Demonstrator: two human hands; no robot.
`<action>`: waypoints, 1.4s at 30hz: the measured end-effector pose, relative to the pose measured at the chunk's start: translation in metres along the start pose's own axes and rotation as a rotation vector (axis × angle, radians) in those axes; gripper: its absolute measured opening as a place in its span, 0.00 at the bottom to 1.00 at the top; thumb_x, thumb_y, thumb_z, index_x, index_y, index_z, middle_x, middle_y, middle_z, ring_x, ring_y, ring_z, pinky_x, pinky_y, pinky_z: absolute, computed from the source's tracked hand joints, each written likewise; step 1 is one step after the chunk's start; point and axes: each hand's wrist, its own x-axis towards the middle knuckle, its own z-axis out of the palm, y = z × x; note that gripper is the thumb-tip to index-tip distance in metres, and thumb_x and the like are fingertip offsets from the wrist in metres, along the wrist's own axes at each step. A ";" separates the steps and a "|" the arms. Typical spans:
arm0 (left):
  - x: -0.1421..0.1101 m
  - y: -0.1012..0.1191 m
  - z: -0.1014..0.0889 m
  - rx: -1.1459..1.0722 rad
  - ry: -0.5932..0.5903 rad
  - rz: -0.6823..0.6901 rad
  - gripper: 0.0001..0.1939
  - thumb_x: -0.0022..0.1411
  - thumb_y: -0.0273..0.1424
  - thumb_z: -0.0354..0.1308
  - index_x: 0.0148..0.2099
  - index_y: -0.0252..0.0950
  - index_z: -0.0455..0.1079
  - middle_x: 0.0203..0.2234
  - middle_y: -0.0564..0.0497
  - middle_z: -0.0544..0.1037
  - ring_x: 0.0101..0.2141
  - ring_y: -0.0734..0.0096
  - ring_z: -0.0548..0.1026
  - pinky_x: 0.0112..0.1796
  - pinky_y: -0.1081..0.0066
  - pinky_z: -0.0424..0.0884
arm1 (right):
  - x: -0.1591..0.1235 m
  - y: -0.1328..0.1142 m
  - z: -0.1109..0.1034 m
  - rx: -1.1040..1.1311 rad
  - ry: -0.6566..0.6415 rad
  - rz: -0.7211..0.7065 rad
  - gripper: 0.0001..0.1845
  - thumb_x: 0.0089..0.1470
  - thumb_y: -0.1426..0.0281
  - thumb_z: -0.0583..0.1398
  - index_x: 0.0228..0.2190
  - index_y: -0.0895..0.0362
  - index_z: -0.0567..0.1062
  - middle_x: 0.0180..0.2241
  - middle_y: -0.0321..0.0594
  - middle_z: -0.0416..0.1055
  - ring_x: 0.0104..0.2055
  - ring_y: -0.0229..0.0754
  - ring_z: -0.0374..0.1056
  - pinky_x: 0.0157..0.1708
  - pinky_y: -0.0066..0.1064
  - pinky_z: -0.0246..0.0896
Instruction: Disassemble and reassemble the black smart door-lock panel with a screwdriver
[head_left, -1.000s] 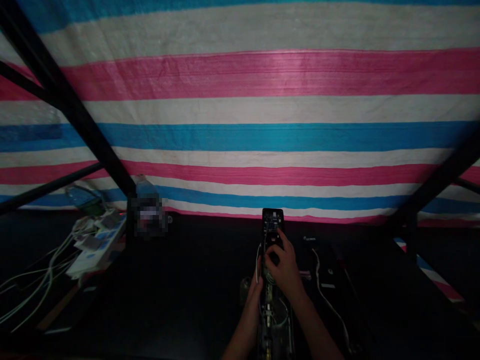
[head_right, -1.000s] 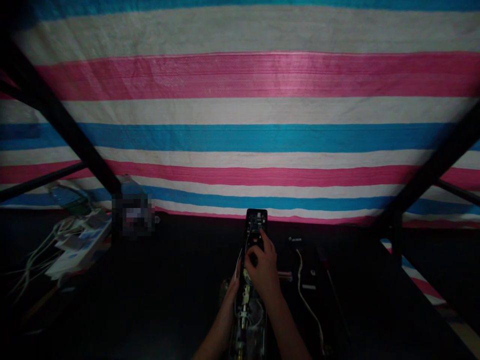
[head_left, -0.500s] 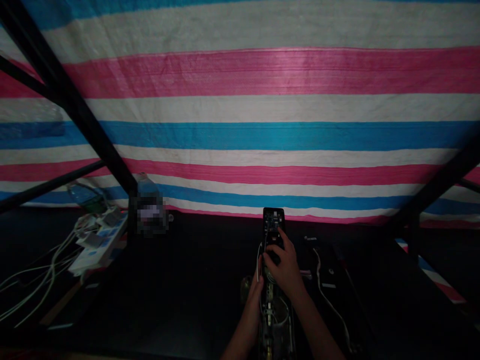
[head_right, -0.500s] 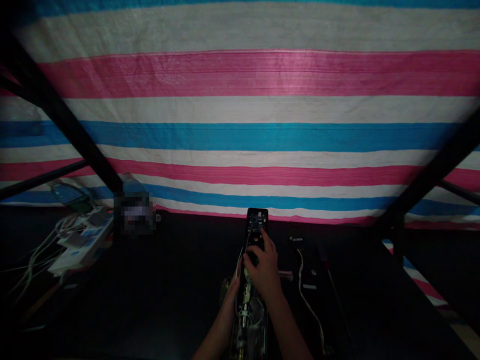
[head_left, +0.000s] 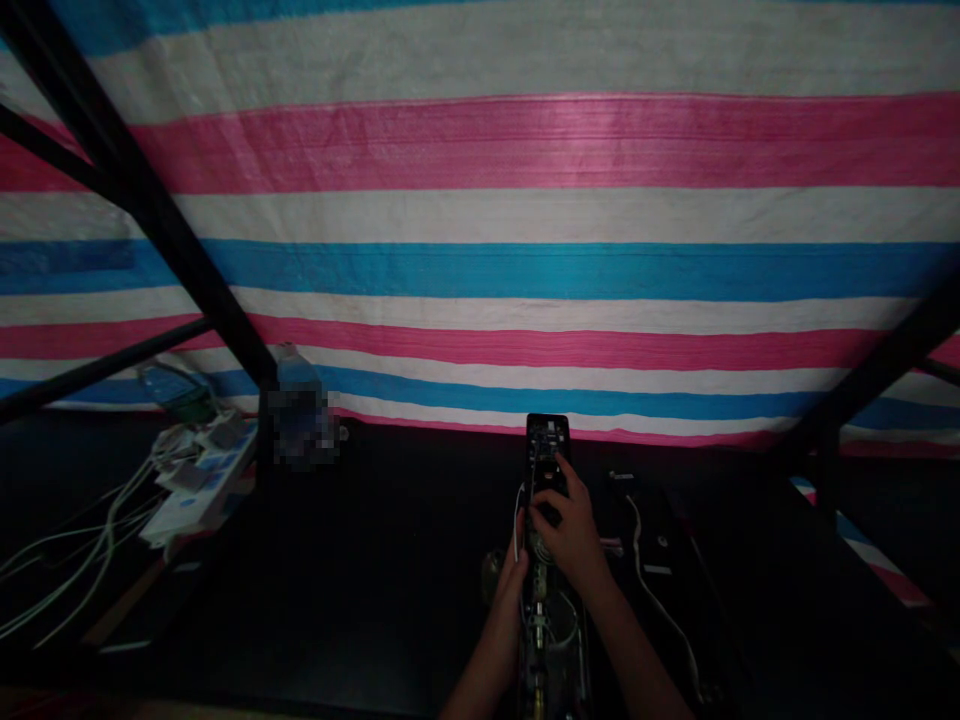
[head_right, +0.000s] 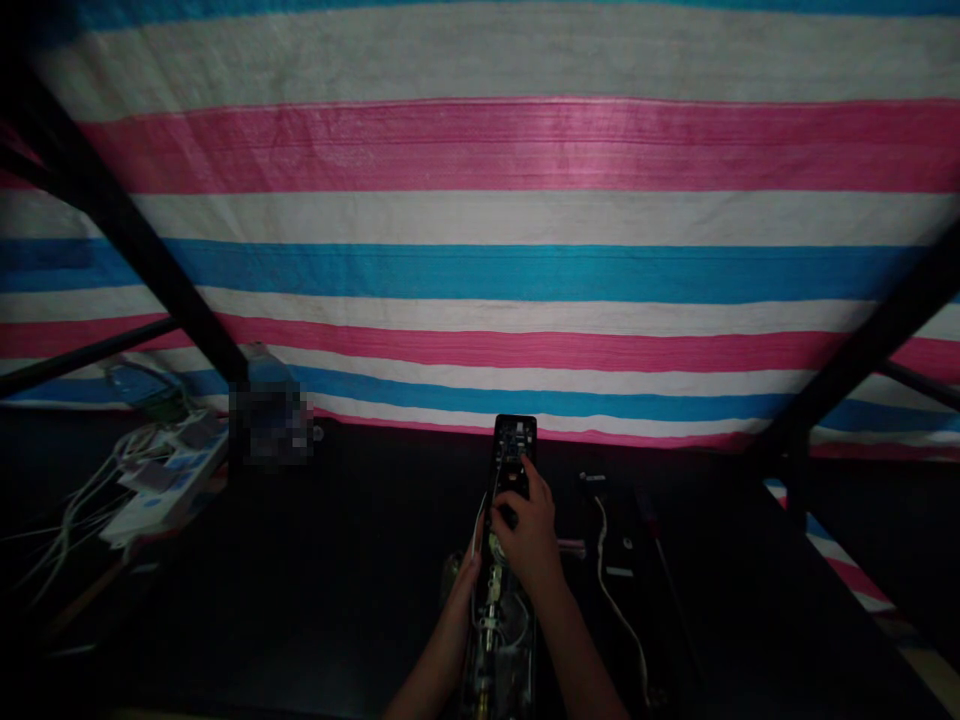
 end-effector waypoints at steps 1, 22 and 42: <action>0.000 0.000 0.000 0.001 0.001 0.001 0.42 0.51 0.56 0.64 0.64 0.39 0.68 0.67 0.46 0.62 0.68 0.46 0.51 0.66 0.55 0.50 | 0.000 0.000 0.000 0.003 -0.001 0.001 0.05 0.51 0.72 0.62 0.27 0.53 0.80 0.66 0.46 0.56 0.63 0.56 0.58 0.60 0.50 0.54; 0.002 0.005 -0.001 0.005 0.008 -0.010 0.43 0.46 0.58 0.65 0.60 0.41 0.72 0.68 0.46 0.60 0.68 0.44 0.50 0.67 0.55 0.47 | 0.001 -0.005 -0.002 -0.028 -0.006 0.004 0.06 0.50 0.73 0.61 0.28 0.53 0.80 0.66 0.46 0.56 0.63 0.56 0.59 0.59 0.51 0.54; -0.018 0.016 0.013 0.011 0.003 0.042 0.39 0.57 0.54 0.61 0.66 0.41 0.65 0.69 0.48 0.56 0.69 0.50 0.46 0.67 0.53 0.44 | 0.000 -0.005 -0.002 -0.053 -0.021 -0.019 0.06 0.52 0.73 0.62 0.30 0.53 0.80 0.66 0.47 0.55 0.63 0.57 0.57 0.59 0.52 0.55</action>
